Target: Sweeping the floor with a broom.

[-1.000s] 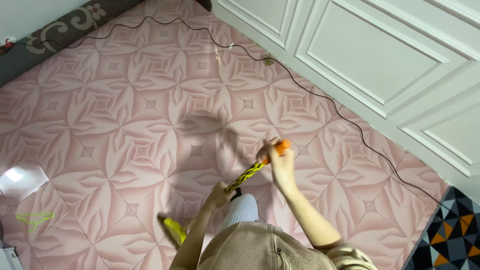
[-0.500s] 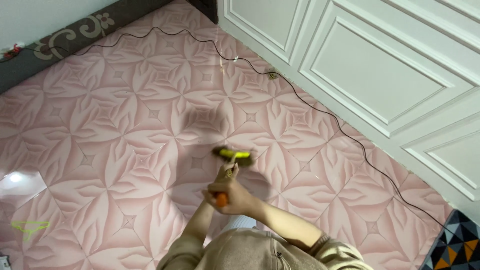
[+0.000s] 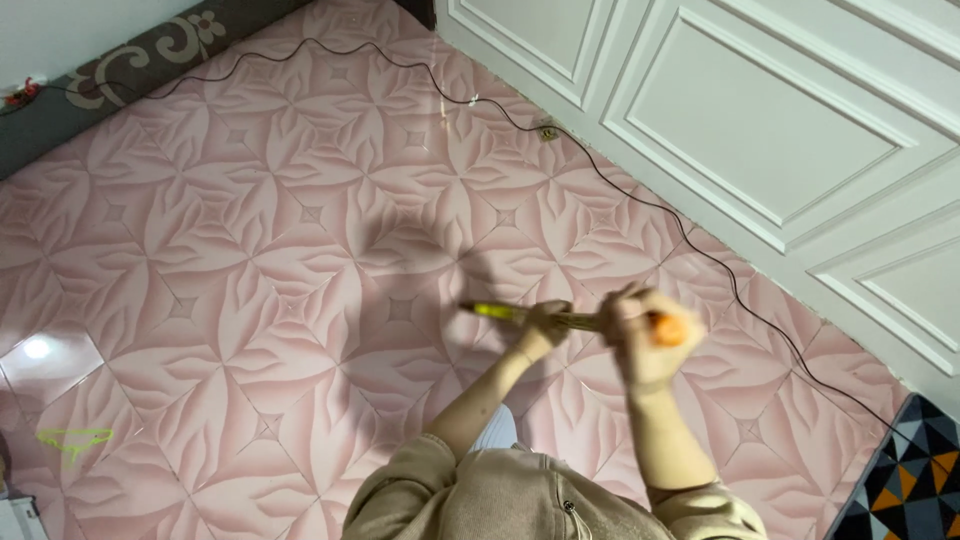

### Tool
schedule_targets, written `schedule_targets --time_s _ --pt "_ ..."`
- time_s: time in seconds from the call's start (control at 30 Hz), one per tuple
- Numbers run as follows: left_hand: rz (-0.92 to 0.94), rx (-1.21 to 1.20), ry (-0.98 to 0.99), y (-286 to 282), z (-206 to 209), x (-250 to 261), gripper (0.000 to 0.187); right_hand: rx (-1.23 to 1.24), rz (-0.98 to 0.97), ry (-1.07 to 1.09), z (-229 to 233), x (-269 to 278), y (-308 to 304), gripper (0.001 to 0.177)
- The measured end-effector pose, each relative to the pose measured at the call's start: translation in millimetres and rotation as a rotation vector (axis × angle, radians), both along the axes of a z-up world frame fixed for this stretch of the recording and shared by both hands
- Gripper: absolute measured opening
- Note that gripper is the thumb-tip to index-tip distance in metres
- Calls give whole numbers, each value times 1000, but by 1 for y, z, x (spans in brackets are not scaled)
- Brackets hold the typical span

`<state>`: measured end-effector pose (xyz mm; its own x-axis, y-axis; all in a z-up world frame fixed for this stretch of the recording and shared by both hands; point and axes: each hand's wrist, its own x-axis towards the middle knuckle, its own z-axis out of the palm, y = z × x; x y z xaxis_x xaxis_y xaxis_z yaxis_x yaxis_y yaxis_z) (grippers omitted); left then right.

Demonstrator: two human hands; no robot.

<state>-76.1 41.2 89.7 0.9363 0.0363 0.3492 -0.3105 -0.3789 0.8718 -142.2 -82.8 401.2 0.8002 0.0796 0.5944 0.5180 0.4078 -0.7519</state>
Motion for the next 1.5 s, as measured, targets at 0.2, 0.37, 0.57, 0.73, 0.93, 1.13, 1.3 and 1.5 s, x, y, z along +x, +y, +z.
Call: schedule_targets --time_s 0.2,0.37,0.57,0.73,0.93,1.13,1.3,1.5 --pt "-168 11 652 -23 137 -54 25 -143 -60 106 36 2 -10 33" --pt "-241 153 341 -18 -6 -19 24 -540 -277 -98 -6 -15 -1 26" --pt "-310 154 146 32 -63 -9 35 -454 -181 -225 -126 -36 6 30" --pt "-324 -1044 735 64 -170 16 17 -404 -57 -230 -179 -52 18 31" --pt "-156 453 231 75 -129 47 18 -560 14 -182 -230 -17 -7 28" --pt "-343 168 -210 -2 -18 81 8 -460 134 -242 -70 61 -85 25" --pt "-498 112 153 -79 40 82 26 -358 253 40 56 81 -82 27" --pt "-760 -60 180 -98 14 92 28 -717 127 46 24 112 -43 38"
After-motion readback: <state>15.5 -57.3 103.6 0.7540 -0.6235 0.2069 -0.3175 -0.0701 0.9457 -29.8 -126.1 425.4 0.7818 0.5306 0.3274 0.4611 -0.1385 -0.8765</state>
